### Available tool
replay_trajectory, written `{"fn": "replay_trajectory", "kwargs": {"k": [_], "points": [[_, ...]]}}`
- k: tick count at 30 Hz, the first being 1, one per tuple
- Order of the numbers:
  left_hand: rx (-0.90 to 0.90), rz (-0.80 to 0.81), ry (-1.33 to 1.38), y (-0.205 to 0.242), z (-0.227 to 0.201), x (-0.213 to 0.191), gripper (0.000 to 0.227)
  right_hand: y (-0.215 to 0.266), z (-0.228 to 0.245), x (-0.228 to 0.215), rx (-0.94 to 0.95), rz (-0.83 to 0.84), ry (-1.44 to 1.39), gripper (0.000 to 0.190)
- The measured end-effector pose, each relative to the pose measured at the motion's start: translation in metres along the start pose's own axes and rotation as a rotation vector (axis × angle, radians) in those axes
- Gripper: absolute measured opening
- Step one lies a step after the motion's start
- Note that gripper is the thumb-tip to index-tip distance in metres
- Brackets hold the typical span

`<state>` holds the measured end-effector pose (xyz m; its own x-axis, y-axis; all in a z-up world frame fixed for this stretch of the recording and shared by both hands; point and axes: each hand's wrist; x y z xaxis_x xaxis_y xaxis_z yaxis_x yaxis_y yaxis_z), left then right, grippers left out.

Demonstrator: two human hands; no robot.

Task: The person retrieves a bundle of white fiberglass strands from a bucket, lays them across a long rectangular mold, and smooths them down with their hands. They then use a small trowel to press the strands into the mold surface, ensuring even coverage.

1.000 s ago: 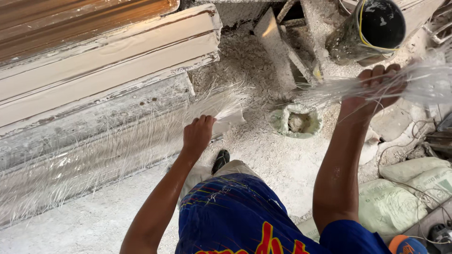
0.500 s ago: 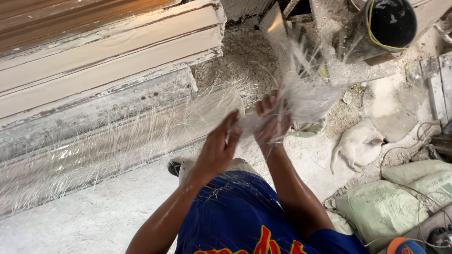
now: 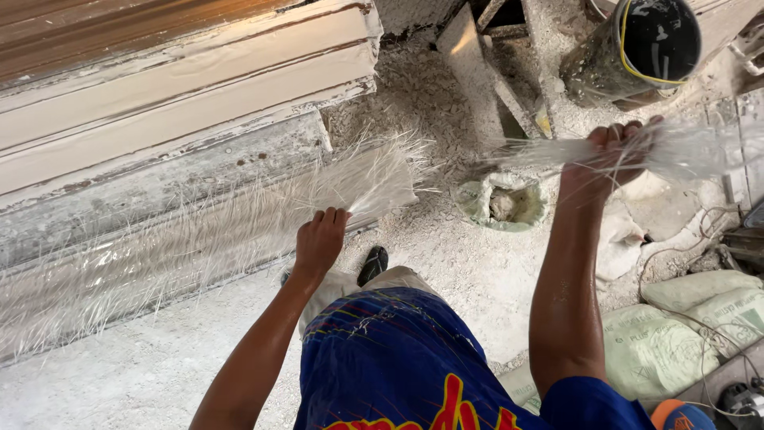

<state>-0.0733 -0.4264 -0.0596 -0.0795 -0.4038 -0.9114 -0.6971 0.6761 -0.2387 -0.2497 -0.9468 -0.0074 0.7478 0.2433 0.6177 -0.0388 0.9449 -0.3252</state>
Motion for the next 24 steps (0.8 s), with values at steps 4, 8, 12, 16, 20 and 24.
{"fn": "replay_trajectory", "kwargs": {"k": [4,8,12,16,20,24], "points": [[0.052,-0.064,-0.023,0.005,0.003,0.005,0.018,0.007,0.017,-0.018,0.129,0.035,-0.445,0.026],[0.119,-0.171,-0.049,0.004,0.001,-0.007,0.015,0.017,0.003,-0.027,0.212,0.123,-0.626,0.028],[0.143,-0.146,-0.128,0.0,0.001,-0.013,0.016,0.028,-0.026,-0.039,0.162,0.225,-0.481,0.032],[0.144,-0.183,-0.198,0.0,0.004,-0.01,0.019,0.057,-0.043,-0.025,0.267,0.364,-0.447,0.033],[0.135,-0.177,-0.236,0.005,0.008,0.004,0.029,0.107,-0.041,0.014,0.365,0.243,-0.608,0.028],[0.058,-0.065,-0.344,0.016,0.012,0.026,0.073,0.137,-0.036,0.041,0.388,0.252,-0.646,0.026]]}}
Point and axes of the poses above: each hand's wrist, its own y-axis away from the middle knuckle, its own x-axis out of the palm, z = x × y, and after that the axes turned 7 degrees about -x, right-handed
